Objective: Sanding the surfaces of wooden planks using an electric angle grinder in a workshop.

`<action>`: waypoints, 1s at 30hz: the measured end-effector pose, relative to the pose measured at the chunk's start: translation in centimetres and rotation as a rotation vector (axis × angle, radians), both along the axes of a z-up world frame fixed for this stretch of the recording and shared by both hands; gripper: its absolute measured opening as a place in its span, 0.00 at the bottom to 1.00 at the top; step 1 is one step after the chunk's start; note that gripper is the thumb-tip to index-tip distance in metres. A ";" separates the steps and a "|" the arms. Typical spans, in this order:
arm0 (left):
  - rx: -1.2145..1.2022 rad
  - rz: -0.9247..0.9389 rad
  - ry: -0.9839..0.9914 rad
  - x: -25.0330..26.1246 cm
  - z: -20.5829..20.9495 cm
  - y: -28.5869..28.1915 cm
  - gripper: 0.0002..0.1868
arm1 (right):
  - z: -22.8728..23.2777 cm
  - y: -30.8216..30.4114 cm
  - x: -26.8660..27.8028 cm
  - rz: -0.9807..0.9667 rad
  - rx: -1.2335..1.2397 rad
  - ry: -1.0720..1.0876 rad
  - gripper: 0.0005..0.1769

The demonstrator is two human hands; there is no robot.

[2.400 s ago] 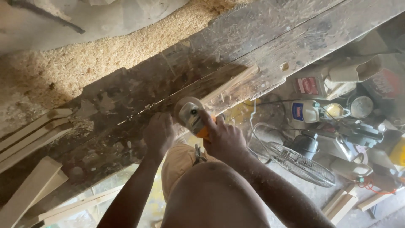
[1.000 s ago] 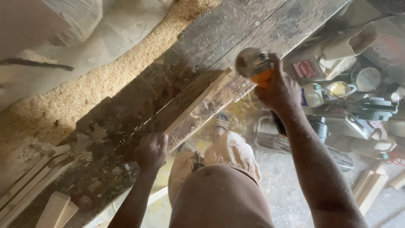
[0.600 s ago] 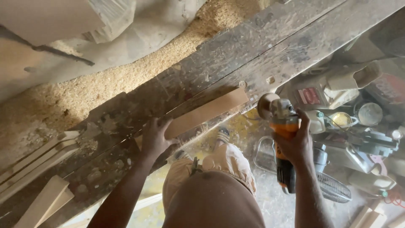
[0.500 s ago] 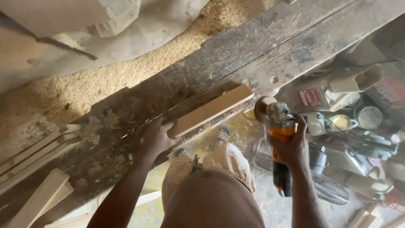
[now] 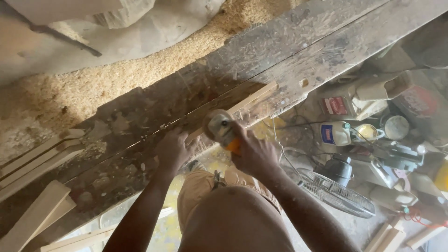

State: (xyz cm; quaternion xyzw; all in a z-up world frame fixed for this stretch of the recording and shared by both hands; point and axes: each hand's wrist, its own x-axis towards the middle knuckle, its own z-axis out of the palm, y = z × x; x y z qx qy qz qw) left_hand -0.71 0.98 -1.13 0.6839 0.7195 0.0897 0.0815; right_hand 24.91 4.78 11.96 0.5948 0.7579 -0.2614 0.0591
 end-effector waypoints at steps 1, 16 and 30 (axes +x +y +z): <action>-0.002 0.008 0.015 -0.1 -0.5 -0.1 0.19 | -0.6 -0.1 -0.3 0.058 -0.053 -0.032 0.46; 0.182 -0.128 -0.002 -0.5 0.6 0.1 0.17 | 0.7 9.5 10.5 -0.321 0.206 -0.012 0.51; 0.117 -0.133 0.021 -1.0 -0.1 -0.1 0.15 | -2.7 2.2 1.8 0.056 0.087 0.005 0.52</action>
